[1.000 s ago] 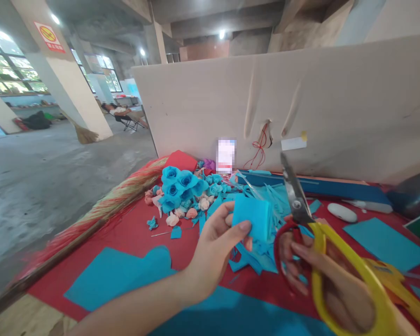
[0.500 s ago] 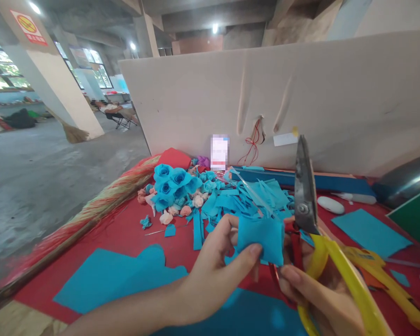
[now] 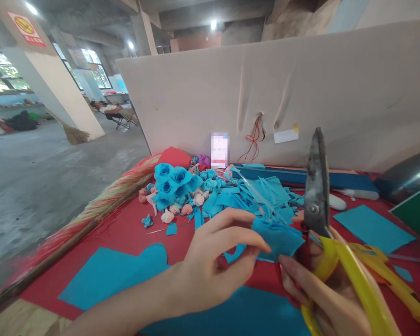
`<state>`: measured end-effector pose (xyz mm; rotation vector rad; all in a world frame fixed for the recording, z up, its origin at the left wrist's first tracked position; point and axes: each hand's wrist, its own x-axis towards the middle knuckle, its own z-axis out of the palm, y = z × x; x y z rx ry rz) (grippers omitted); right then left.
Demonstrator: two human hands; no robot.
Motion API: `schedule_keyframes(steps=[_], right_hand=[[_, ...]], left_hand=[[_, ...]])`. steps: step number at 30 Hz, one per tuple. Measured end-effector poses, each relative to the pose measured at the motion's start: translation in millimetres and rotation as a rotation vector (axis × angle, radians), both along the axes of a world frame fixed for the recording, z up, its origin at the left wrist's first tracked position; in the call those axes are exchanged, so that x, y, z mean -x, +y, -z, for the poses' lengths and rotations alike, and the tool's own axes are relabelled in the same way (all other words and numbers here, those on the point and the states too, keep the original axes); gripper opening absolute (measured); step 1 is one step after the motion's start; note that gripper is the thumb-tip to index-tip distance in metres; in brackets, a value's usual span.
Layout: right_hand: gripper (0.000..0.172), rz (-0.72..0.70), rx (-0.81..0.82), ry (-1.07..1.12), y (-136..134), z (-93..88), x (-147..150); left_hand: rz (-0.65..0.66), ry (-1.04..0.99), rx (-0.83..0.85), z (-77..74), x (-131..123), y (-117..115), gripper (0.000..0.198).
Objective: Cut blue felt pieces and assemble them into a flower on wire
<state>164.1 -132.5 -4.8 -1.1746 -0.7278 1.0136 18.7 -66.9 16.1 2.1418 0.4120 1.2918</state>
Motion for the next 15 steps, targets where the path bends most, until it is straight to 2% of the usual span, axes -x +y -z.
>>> schedule_keyframes(steps=[4, 8, 11, 13, 15], right_hand=[[0.053, -0.089, -0.026, -0.136, 0, 6.6, -7], [0.050, -0.068, -0.058, -0.104, 4, 8.5, -7], [0.056, -0.021, -0.086, -0.124, 7, 8.6, -6], [0.051, -0.009, -0.147, -0.209, 8, 8.4, -8], [0.043, -0.001, -0.189, -0.239, 9, 7.9, -12]], left_hand=[[-0.068, -0.010, 0.082, -1.8, -1, -3, 0.013], [-0.135, -0.017, 0.018, -0.5, -2, -2, 0.015], [-0.115, 0.002, -0.112, -0.8, -3, -1, 0.017], [-0.074, 0.002, -0.174, 0.8, -3, -1, 0.018], [-0.049, -0.040, -0.120, 4.5, -4, -2, 0.017]])
